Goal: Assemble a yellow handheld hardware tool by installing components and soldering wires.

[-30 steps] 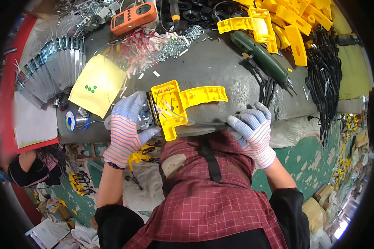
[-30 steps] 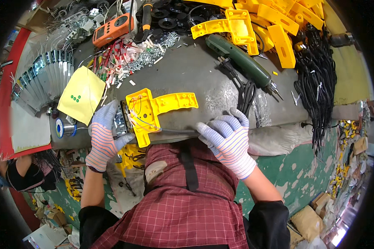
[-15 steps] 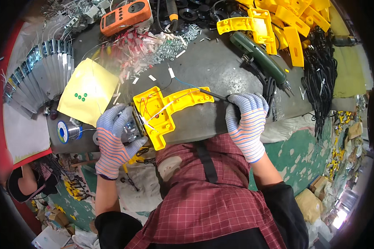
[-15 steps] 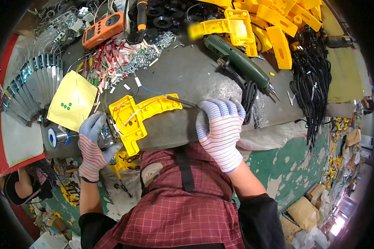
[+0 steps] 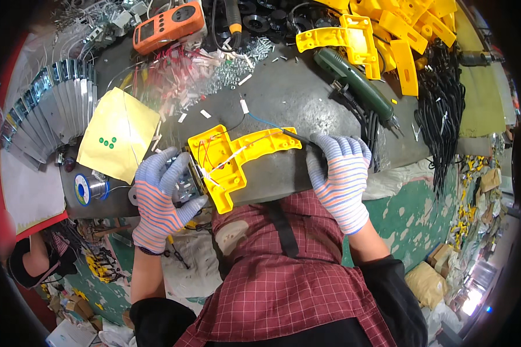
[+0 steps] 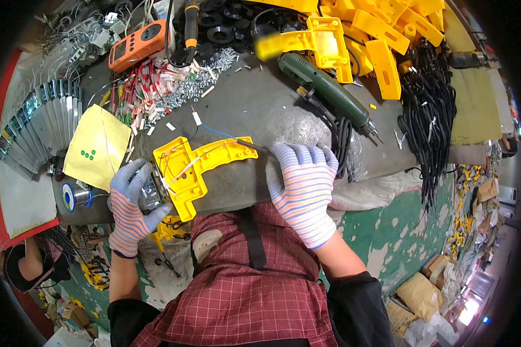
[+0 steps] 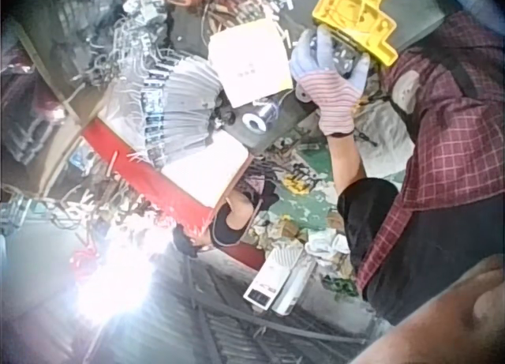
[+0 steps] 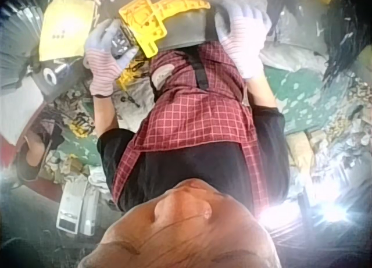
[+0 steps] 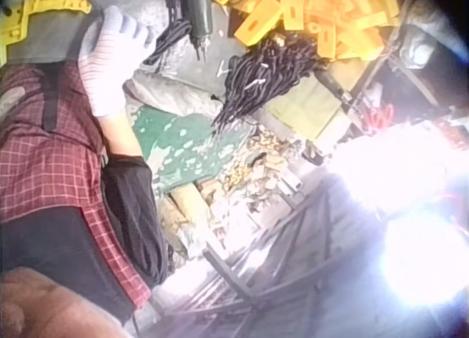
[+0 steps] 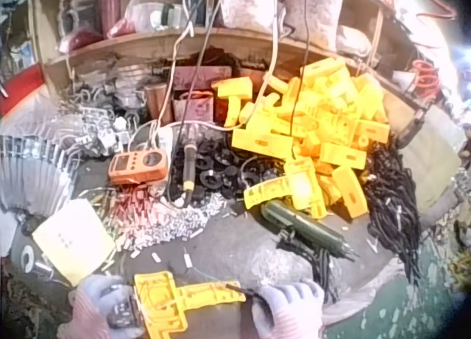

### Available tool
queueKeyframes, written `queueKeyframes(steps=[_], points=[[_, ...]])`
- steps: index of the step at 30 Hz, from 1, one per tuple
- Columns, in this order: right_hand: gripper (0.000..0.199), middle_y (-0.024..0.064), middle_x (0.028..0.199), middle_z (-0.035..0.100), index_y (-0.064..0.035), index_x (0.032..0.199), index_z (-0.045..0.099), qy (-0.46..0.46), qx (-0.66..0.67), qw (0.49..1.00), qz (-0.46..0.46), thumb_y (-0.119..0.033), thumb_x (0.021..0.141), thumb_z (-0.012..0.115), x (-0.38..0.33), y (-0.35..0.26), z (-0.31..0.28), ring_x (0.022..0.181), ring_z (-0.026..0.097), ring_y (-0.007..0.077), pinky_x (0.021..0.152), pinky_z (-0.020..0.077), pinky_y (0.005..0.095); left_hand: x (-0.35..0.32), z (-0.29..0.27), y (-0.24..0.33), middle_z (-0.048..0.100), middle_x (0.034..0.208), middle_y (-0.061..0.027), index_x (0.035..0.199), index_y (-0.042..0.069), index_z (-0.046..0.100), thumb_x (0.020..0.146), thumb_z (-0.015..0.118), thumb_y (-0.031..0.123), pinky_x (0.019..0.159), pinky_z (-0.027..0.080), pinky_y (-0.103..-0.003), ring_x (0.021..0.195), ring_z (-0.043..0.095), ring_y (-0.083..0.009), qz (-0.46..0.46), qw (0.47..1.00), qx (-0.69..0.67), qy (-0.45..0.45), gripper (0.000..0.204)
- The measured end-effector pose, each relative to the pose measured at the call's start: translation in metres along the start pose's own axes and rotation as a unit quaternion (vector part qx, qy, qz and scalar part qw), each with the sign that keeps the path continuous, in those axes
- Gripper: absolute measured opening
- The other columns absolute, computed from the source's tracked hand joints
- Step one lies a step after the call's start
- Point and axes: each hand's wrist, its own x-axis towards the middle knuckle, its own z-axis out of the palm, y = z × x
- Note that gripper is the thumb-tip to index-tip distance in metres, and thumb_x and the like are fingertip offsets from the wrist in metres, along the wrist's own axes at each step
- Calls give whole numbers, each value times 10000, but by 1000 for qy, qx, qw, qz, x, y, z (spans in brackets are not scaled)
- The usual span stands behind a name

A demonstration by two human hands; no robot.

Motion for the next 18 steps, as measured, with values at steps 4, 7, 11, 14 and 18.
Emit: queueKeyframes(steps=[4, 7, 11, 14, 18], points=[[412, 90, 998, 624, -108, 1138, 631, 2, 14, 1000, -20, -200, 746, 724, 7, 0, -7, 993, 566, 307, 968, 380, 457, 6, 1, 0, 505, 1300, -174, 1340, 124, 510, 661, 786, 433, 1015, 369, -513, 1191, 464, -395, 4, 1000, 8, -3, 796], [450, 86, 1073, 606, -120, 1176, 613, -9, 13, 999, -31, -225, 753, 725, 9, 1, -13, 1053, 550, 297, 1002, 360, 483, 4, -4, 0, 487, 1323, -174, 1341, 116, 503, 707, 741, 488, 1052, 346, -527, 1247, 430, -405, -2, 1000, -1, -10, 772], [476, 78, 1129, 592, -125, 1202, 596, -12, 49, 997, -57, -238, 758, 724, 9, -1, -17, 1099, 534, 284, 1030, 339, 497, -3, -12, 5, 516, 1293, -153, 1269, 100, 551, 748, 742, 387, 1033, 376, -510, 1202, 477, -393, 2, 999, -24, 29, 625], [487, 90, 1176, 584, -115, 1211, 583, -23, 100, 992, -73, -228, 759, 725, 10, 2, -23, 1120, 524, 301, 1051, 332, 502, -12, -17, 4, 571, 1196, -132, 1181, 90, 598, 734, 767, 284, 984, 418, -491, 1101, 540, -379, 3, 995, -45, 91, 516], [461, 103, 1137, 596, -99, 1187, 590, -16, 126, 986, -108, -198, 758, 726, 18, -1, -30, 1076, 545, 319, 1031, 355, 493, -13, -32, -5, 616, 981, -127, 1108, 24, 612, 742, 767, 151, 833, 480, -402, 919, 607, -302, -213, 961, 90, 150, 417]])
